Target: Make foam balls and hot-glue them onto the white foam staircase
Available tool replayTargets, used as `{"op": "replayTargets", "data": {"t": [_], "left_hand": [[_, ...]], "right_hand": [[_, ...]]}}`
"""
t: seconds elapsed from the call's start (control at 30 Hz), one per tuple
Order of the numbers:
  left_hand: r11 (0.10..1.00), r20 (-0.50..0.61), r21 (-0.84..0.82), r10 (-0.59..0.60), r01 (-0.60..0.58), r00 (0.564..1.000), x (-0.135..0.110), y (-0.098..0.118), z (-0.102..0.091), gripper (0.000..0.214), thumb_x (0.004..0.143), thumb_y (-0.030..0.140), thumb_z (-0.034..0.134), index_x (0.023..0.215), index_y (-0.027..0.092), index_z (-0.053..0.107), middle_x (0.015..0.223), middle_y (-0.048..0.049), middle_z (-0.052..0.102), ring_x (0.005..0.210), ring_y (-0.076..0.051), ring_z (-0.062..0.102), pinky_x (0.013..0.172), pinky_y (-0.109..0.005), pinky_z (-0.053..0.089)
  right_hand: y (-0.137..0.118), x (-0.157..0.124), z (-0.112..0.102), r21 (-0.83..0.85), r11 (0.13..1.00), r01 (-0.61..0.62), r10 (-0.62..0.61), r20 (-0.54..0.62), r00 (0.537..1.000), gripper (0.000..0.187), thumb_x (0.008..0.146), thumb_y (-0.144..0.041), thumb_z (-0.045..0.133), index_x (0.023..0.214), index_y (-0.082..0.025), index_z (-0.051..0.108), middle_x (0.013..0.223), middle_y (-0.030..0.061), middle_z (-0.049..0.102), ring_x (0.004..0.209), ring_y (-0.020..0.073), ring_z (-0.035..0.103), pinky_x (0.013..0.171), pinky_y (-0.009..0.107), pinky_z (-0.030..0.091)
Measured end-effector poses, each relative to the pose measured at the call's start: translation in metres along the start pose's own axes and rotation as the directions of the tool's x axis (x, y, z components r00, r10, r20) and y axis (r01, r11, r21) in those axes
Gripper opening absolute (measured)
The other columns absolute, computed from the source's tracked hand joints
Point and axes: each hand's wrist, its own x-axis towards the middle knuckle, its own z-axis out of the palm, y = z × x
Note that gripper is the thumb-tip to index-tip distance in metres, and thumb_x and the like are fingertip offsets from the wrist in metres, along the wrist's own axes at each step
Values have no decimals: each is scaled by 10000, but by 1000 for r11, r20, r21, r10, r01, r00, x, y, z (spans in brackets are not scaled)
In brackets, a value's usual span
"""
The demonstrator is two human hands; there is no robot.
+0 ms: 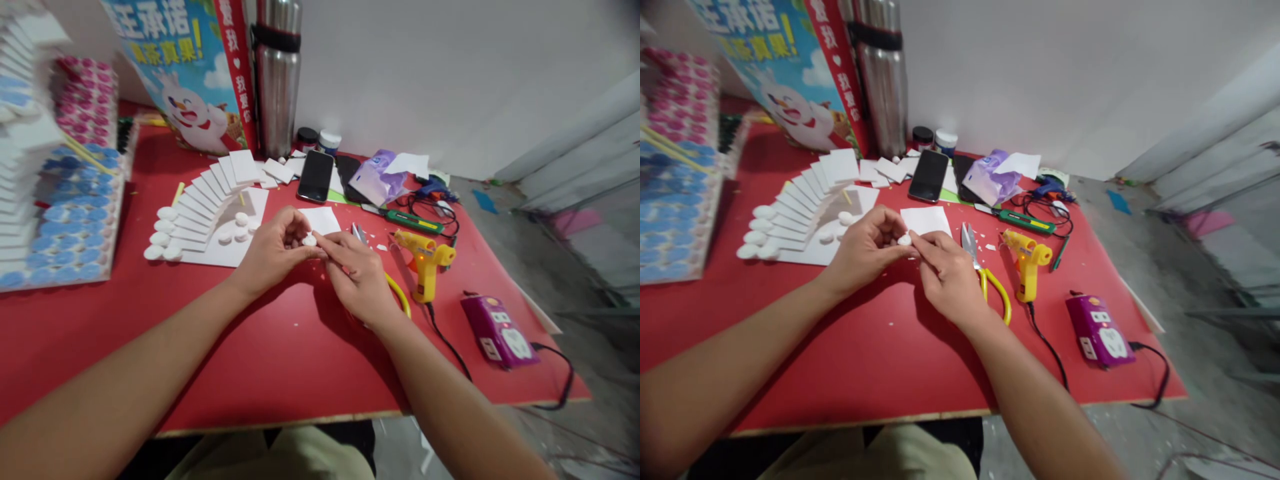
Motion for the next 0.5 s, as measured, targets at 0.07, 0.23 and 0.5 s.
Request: {"op": "replayTargets", "data": {"t": [0.07, 0.23, 0.5], "left_hand": [[1000, 18, -18, 12, -12, 1000, 0, -1, 1, 356, 764, 316, 843, 1014, 206, 614, 741, 53, 545, 634, -101, 492, 586, -238, 395], [999, 31, -25, 38, -37, 999, -2, -2, 3, 232, 799, 316, 814, 957, 213, 679, 718, 44, 555, 634, -106, 500, 593, -240, 402], [998, 18, -61, 3, -2, 1000, -6, 8, 2, 208, 811, 350, 807, 960, 211, 770, 652, 27, 620, 557, -114, 527, 561, -253, 431]], "right_hand": [[-1, 0, 0, 1, 1000, -11, 11, 9, 1000, 450, 943, -50, 480, 1298, -195, 716, 1087, 101, 693, 983, 182, 675, 861, 332, 557], [0, 1, 1, 134, 985, -109, 108, 20, 994, 384, 927, -66, 480, 1162, -203, 751, 1063, 82, 702, 968, 184, 674, 865, 341, 552], [-7, 7, -5, 346, 875, -339, 337, 69, 939, 169, 911, -211, 591, 948, -212, 756, 933, 36, 722, 808, 156, 654, 761, 311, 537]]}}
